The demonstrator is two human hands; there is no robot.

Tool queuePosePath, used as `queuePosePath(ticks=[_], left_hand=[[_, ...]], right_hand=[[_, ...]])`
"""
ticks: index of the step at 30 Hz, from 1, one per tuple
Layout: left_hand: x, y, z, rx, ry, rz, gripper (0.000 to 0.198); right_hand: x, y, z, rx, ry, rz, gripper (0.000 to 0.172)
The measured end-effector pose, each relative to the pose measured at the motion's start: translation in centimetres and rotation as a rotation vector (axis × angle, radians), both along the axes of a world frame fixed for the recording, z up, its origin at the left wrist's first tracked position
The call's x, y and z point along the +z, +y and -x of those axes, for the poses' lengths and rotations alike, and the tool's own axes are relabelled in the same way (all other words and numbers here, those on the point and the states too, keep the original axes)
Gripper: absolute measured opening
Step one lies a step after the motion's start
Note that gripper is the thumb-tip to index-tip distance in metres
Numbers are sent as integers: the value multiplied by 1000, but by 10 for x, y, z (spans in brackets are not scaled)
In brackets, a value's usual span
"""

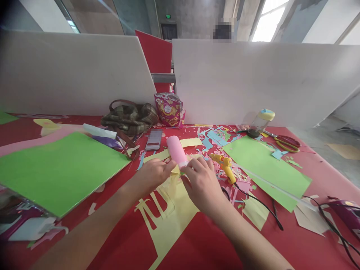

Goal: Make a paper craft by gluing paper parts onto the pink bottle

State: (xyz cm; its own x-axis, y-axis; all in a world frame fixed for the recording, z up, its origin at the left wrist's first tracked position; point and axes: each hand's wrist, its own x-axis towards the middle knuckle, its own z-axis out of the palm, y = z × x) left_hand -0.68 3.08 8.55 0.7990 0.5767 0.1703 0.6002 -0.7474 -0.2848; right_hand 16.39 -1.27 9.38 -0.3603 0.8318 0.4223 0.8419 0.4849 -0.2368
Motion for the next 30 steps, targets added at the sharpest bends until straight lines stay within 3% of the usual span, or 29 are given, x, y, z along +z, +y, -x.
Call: queuePosePath(ticks=[3, 7, 12, 15, 19, 23, 30], left_hand=[[10, 7, -6, -10, 30, 28, 35], [24, 20, -4, -7, 52, 33, 34], [37, 49, 4, 14, 30, -54, 33], [41, 75, 9, 23, -142, -60, 28], [41, 114, 10, -42, -309, 14, 19], [36, 145, 8, -65, -287, -72, 26], [22, 163, 14, -139, -240, -129, 31]], right_hand=[[2, 24, 14, 35, -39, 41, 6], [3, 47, 23, 66, -30, 57, 10], [5, 73, 29, -39, 71, -19, 14], [6, 91, 33, -112, 202, -4, 14], [5, 112, 40, -259, 313, 57, 13], [2, 131, 47, -330, 305, 93, 16], [-9, 153, 55, -348, 253, 182, 14]])
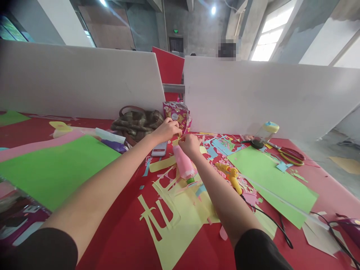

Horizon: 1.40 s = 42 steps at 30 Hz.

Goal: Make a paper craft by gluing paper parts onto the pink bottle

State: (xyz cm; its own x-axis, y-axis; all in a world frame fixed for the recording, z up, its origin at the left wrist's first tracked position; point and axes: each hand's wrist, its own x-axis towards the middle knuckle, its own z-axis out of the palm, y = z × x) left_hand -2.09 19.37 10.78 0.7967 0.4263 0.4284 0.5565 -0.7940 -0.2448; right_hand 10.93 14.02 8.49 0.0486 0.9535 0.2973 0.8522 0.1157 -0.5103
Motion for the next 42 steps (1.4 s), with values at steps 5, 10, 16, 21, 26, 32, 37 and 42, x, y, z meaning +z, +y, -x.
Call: queuePosePath(ticks=[5, 10, 16, 21, 26, 32, 37, 42], left_hand=[[-20, 0, 11, -11, -32, 2, 26], [-34, 1, 18, -13, -58, 6, 25], [-42, 1, 21, -23, -59, 9, 26], [-48, 1, 21, -41, -59, 5, 24], [-54, 4, 21, -49, -64, -11, 23], [-61, 5, 21, -61, -86, -34, 24], [-66, 4, 23, -55, -118, -53, 22], [-69, 1, 26, -49, -130, -74, 22]], right_hand=[[-12, 2, 4, 17, -29, 43, 14], [-19, 2, 9, 29, -63, 66, 14], [-25, 3, 12, 32, -95, 91, 15], [-30, 4, 13, 32, -108, 95, 15], [-33, 5, 11, 25, -127, 98, 14], [-37, 5, 11, 21, -159, 105, 15], [-37, 3, 12, 21, -201, 108, 15], [-29, -1, 4, 64, -270, 83, 19]])
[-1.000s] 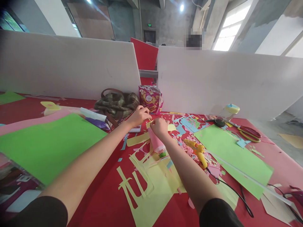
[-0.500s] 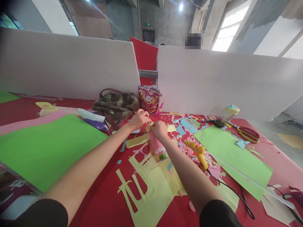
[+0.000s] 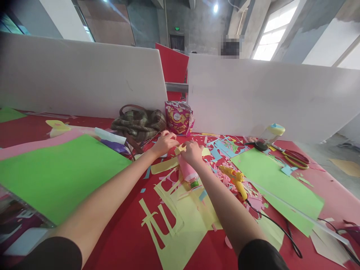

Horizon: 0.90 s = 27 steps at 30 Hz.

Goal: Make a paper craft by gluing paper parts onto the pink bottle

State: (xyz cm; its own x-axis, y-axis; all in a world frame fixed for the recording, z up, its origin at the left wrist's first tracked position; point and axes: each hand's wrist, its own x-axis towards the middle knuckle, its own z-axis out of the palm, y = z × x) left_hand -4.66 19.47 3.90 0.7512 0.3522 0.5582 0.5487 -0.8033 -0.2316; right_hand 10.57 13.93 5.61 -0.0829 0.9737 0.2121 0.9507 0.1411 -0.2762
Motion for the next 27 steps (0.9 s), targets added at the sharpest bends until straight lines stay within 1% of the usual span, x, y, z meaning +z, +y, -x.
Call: queuePosePath(ticks=[3, 6, 10, 16, 22, 27], left_hand=[[-1, -2, 1, 7, -6, -8, 23], [-1, -3, 0, 11, -10, -13, 24], [0, -4, -1, 9, -7, -17, 23], [2, -4, -4, 11, 2, -20, 23], [3, -5, -6, 7, -2, -15, 19], [3, -5, -7, 12, 0, -13, 20]], right_hand=[[3, 0, -5, 7, -65, -13, 27], [3, 1, -6, 32, -133, 3, 33], [2, 1, -4, 51, -197, 49, 31], [6, 4, -3, 76, -240, 93, 33], [6, 8, -3, 82, -252, 131, 38], [5, 6, -5, 66, -242, 135, 36]])
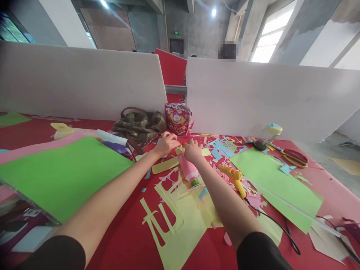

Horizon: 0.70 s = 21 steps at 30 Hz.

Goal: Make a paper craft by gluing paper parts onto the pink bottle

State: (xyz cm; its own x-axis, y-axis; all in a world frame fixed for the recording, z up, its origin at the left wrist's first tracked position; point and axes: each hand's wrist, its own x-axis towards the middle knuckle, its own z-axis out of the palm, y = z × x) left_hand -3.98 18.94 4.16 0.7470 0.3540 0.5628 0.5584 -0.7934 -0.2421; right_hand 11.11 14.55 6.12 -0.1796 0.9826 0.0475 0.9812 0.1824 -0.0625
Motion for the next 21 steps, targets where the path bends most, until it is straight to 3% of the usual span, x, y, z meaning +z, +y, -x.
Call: queuePosePath(ticks=[9, 15, 21], left_hand=[[4, 0, -5, 13, 27, 8, 21], [10, -1, -9, 24, 68, 23, 21], [12, -1, -10, 57, 66, 60, 20]], right_hand=[[-6, -11, -2, -42, 28, -67, 28], [4, -15, 8, -50, 60, -168, 29], [10, -16, 15, -45, 48, -171, 26]])
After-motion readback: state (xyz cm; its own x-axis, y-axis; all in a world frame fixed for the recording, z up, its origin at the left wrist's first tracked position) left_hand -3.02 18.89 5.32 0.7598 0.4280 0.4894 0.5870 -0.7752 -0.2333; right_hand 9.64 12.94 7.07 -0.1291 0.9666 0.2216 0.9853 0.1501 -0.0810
